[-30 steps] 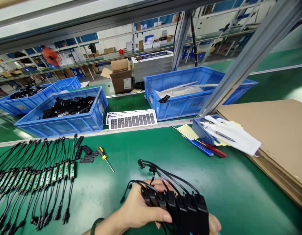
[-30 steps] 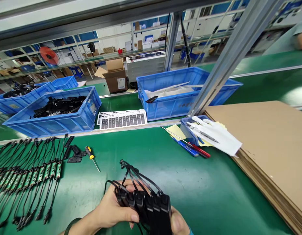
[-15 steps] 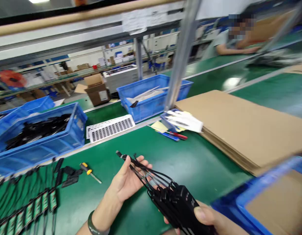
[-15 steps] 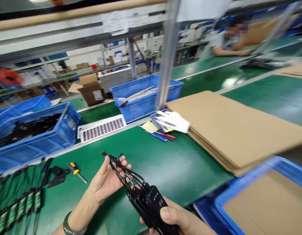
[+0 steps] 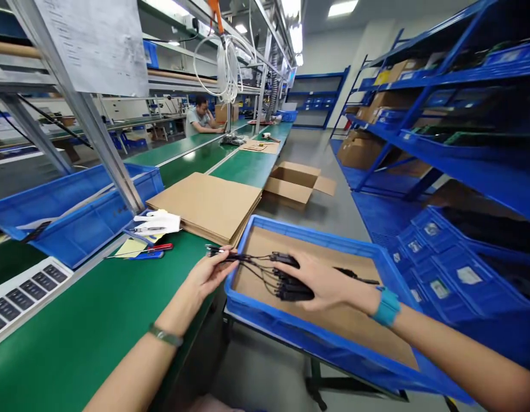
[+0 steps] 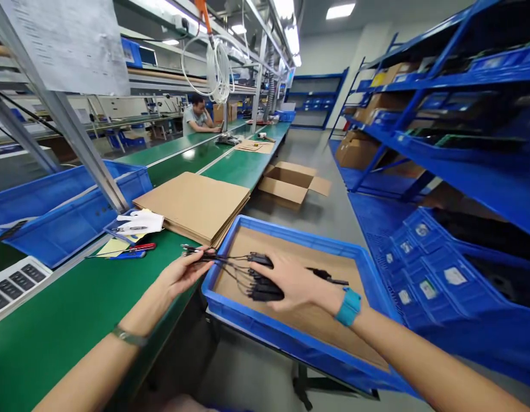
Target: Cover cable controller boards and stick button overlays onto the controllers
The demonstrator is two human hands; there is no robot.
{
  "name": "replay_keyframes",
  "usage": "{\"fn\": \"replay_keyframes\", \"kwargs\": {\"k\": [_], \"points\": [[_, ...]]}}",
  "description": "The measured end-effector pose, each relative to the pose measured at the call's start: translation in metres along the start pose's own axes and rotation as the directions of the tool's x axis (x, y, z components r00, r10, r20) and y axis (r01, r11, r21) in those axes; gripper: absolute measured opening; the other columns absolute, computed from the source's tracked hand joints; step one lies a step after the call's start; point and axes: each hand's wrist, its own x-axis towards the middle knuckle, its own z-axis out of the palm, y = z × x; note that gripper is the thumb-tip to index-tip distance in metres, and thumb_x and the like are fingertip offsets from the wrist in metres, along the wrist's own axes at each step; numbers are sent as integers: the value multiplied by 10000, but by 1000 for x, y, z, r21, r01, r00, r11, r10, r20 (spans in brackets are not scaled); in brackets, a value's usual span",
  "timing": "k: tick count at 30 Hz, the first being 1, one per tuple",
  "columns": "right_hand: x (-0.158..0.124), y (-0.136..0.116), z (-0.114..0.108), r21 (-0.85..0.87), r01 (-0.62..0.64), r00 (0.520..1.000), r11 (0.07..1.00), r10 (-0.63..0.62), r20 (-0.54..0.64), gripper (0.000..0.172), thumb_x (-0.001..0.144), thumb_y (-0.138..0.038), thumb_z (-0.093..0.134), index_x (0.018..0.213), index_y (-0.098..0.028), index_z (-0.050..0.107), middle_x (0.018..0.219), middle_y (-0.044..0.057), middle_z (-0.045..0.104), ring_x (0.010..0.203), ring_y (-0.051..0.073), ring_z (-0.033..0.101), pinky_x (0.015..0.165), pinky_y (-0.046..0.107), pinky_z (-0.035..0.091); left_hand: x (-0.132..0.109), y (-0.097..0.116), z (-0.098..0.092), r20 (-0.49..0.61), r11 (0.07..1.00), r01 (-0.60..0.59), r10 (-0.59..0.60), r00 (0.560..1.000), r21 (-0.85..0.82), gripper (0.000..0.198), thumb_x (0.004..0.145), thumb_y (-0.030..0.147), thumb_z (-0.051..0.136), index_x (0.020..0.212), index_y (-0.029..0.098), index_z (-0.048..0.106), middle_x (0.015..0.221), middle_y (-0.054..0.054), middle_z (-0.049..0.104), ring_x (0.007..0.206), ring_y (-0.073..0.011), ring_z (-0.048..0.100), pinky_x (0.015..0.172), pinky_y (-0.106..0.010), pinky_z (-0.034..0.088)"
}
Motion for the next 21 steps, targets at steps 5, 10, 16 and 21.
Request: {"fn": "replay_keyframes", "kwargs": {"k": [5, 10, 16, 21], "points": [[-18, 116, 36, -233, -205, 978, 951, 207, -14, 841, 734, -434, 639, 1493, -160, 402, 1409, 260, 430, 1218, 431, 447, 957, 528, 386, 27, -17, 33, -22, 999, -1, 3, 1000, 51, 348, 859, 16, 585, 1171, 156, 650, 947, -91, 714, 918, -191, 707, 956, -409, 559], [-30, 151, 68, -219, -371, 928, 903, 367, -58, 971, 778, -426, 552, 1557, -30, 130, 1382, 293, 463, 1226, 397, 473, 958, 490, 408, -25, -24, 5, 17, 988, 60, -63, 998, 141, 313, 829, 72, 657, 1141, 90, 679, 1138, -197, 697, 976, -254, 704, 838, -367, 592], [-36, 148, 95, -178, -552, 833, 815, 531, -156, 874, 805, -405, 533, 1528, -32, 216, 1508, 301, 324, 1394, 414, 291, 1078, 560, 294, -110, -49, -58, 199, 938, 162, -229, 953, 306, 351, 833, 298, 728, 1147, 144, 695, 1157, -175, 714, 980, -237, 712, 790, -292, 564], [-25, 107, 83, -111, -552, 818, 826, 511, -266, 539, 911, -289, 548, 1365, -8, 480, 1346, 320, 494, 1249, 382, 493, 1012, 487, 422, -154, -67, -98, 114, 931, 88, -136, 984, 353, 375, 802, 364, 760, 1123, 176, 715, 1157, -158, 716, 1034, -235, 685, 851, -304, 532]]}}
